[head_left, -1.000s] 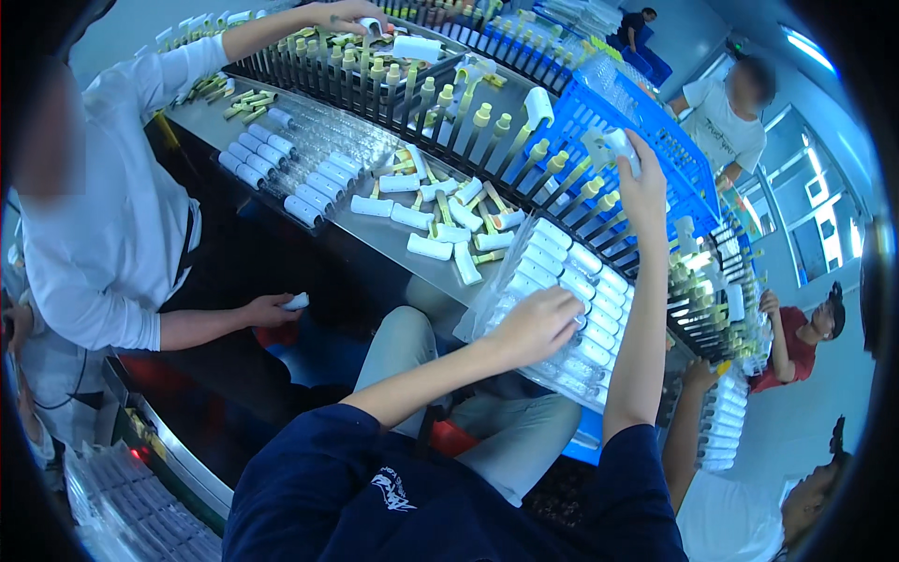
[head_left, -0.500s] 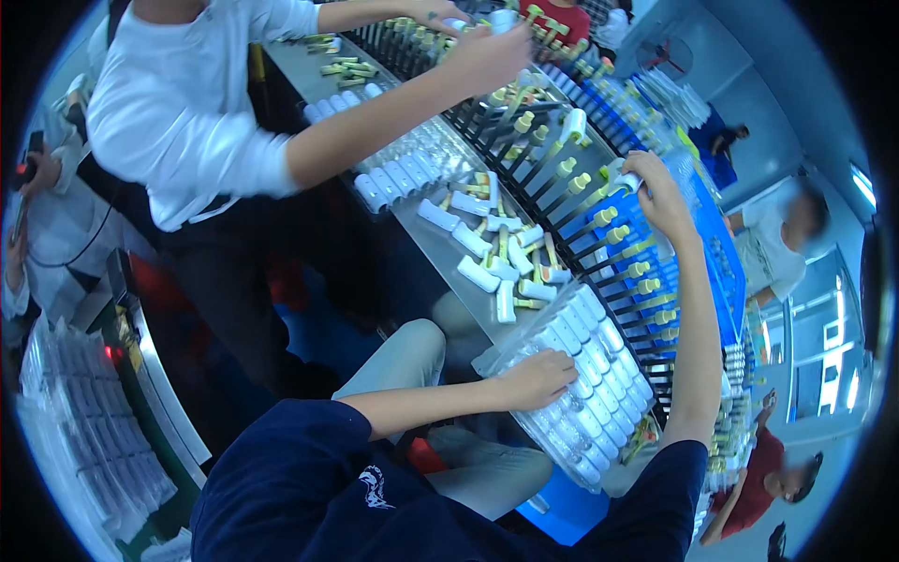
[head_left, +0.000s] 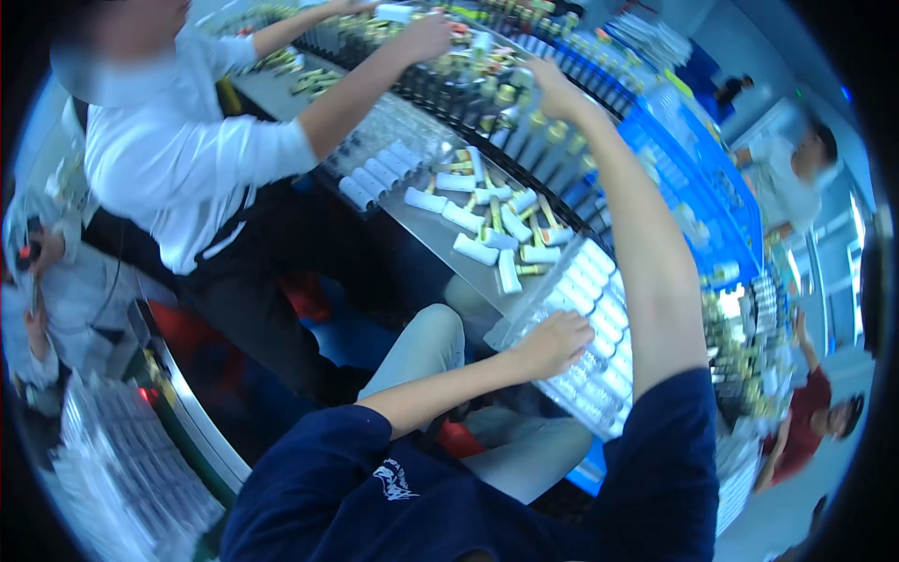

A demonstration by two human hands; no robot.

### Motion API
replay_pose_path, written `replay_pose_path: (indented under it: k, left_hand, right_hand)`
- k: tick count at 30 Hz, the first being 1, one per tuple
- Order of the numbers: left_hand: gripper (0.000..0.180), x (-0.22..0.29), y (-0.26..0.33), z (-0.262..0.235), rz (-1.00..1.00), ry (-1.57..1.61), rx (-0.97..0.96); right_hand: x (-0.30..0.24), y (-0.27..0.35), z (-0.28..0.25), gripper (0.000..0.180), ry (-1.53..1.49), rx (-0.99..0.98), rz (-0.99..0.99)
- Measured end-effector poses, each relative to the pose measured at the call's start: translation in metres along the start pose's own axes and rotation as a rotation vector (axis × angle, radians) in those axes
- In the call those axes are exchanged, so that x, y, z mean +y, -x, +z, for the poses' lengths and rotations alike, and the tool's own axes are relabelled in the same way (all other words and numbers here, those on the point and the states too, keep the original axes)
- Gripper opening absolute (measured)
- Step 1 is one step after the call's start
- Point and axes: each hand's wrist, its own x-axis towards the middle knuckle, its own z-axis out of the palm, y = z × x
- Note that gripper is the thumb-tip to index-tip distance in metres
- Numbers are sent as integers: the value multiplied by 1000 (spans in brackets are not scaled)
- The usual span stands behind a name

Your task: Packing small manufactured items into plastic trays on a factory assembly line.

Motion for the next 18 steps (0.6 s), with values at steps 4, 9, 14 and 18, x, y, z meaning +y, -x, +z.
replay_pose_path:
  k: [4,9,14,18]
  left_hand:
    - [23,-5,0,9,-11,62,69]
    - [47,-21,-19,6,-55,-273,30]
    - [36,-25,-54,-27,-33,-411,-321]
    - [31,-24,-47,-35,217,-474,-397]
  right_hand:
    - [-68,20,9,95,-61,259,205]
    - [-145,163,-4,44,-147,375,65]
    - [-155,365,12,31,-200,225,661]
    - [-175,452,33,26,-96,246,763]
